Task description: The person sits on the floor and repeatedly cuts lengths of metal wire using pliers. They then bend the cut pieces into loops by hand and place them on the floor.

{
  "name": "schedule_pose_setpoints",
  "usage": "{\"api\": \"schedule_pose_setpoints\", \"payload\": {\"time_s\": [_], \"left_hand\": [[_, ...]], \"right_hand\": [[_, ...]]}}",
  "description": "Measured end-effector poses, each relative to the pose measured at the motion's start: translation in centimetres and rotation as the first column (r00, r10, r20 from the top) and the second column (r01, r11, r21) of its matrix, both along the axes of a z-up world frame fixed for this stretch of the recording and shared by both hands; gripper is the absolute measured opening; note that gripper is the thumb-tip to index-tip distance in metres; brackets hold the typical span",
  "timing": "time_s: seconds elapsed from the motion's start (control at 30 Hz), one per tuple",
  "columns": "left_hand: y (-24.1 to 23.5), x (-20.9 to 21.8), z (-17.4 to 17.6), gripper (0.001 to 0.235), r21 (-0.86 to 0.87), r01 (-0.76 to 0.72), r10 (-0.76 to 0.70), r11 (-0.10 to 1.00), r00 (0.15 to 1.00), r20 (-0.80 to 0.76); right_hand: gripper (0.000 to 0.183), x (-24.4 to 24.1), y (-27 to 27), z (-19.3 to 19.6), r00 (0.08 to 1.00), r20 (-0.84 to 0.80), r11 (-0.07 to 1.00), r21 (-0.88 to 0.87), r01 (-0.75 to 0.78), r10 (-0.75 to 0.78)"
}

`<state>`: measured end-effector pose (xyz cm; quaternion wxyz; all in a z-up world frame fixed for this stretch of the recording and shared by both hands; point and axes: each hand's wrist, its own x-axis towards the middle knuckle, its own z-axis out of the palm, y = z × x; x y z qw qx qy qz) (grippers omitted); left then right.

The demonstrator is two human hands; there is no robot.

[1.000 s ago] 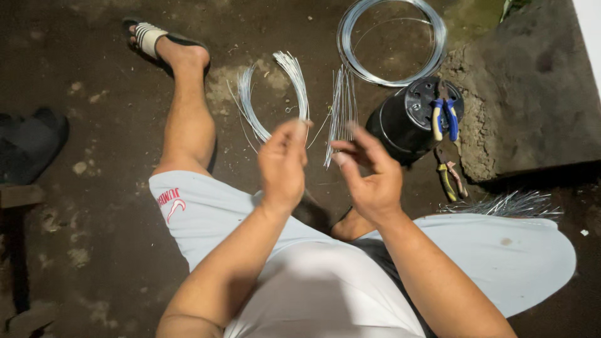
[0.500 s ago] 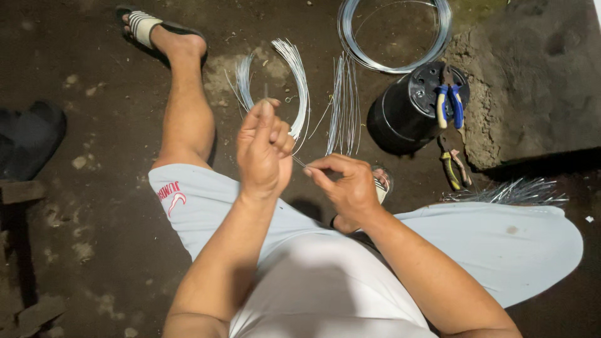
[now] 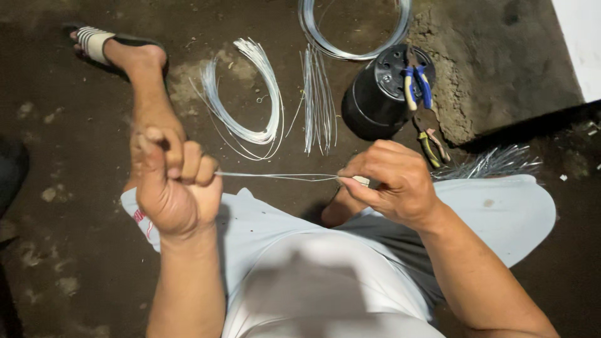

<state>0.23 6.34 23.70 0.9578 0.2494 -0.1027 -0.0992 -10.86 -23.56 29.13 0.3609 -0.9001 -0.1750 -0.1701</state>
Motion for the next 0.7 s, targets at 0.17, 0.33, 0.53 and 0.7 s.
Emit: {"api": "schedule_pose_setpoints", "payload": {"time_s": [0.17,0.33,0.53,0.7], "left_hand": [[0.6,-1.1,1.1,0.019,0.004,0.015,-0.016,1.0,0.996,0.083],[0.9,-0.4,1.0,0.02,0.004,0.018,-0.018,1.0,0.986,0.166],[1.0,-0.1,0.4,0.021,0.002,0.031,-0.031,1.0,0.985,0.169],[1.1,0.0,-0.2,0.018,0.055,-0.012,0.004,0.998,0.989,0.147]], "right_hand": [[0.014,-0.8,-1.1,0.4,0.999,0.039,0.999,0.052,-0.01,0.008],[0.014,-1.3,-1.3,0.5,1.0,0.021,0.997,0.08,0.005,-0.007],[0.012,-1.5,-1.6,0.1,0.997,-0.077,0.987,0.16,0.018,-0.006],[0.009,-1.4,-1.8,-1.0,0.983,-0.182,0.976,0.216,0.03,0.01]]}}
